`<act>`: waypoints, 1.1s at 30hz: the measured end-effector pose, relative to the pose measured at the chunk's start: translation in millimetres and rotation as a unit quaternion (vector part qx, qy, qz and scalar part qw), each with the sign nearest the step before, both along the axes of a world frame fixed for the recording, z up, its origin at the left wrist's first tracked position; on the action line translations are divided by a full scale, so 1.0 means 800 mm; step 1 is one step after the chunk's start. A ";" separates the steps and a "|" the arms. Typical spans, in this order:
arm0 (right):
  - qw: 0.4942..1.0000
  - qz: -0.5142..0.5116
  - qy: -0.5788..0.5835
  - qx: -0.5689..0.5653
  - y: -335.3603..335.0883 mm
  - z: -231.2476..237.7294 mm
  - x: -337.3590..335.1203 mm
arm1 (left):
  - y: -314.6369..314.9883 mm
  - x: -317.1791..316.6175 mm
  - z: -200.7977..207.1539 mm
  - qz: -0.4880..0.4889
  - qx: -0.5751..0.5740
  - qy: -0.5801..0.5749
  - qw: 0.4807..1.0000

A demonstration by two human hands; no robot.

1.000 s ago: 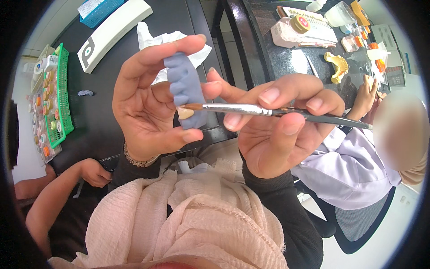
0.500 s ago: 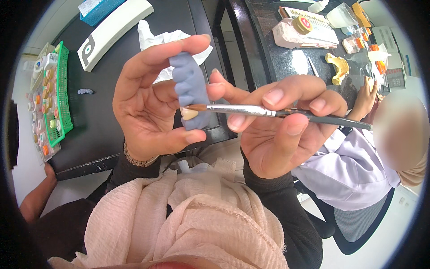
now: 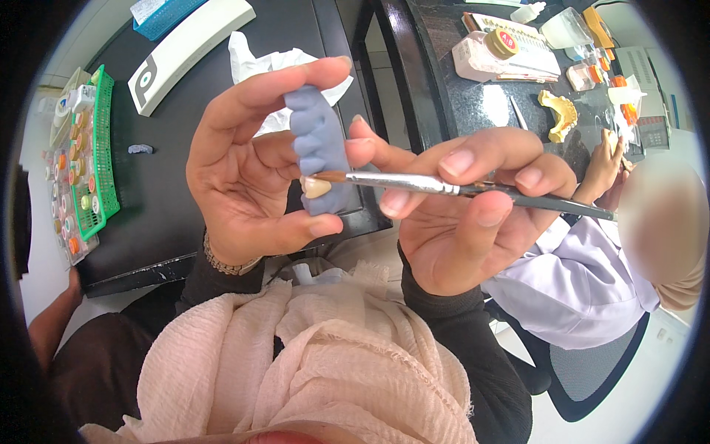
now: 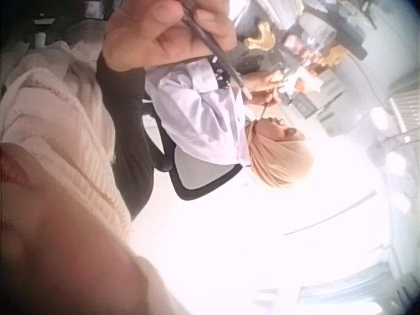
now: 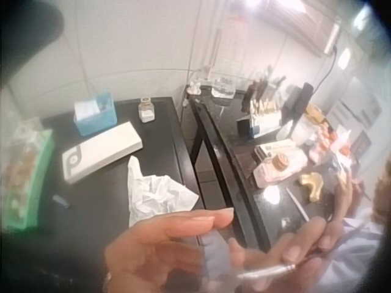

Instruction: The person holds a grey dental mold in their left hand and uses a small brush in their right hand to apply a yellowish substance to a specific tooth area. They repeatedly dip the brush into a container of material and carefully paint the mold, occasionally wiping the brush on a tissue.

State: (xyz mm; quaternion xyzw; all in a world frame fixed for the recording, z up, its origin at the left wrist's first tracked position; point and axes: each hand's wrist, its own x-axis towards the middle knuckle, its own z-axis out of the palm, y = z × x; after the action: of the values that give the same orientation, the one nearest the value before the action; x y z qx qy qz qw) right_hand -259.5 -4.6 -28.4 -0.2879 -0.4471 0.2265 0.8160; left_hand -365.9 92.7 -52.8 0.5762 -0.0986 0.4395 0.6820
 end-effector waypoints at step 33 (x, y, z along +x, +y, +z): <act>0.999 0.028 -0.024 0.035 0.001 -0.009 0.003 | -0.001 0.000 -0.001 0.027 0.006 0.003 1.000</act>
State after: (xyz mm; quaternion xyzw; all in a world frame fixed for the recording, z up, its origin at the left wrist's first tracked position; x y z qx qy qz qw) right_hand -257.1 -3.4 -35.3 -0.2520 -0.4825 0.2263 0.8078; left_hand -365.8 92.1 -53.4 0.5842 -0.0837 0.4550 0.6669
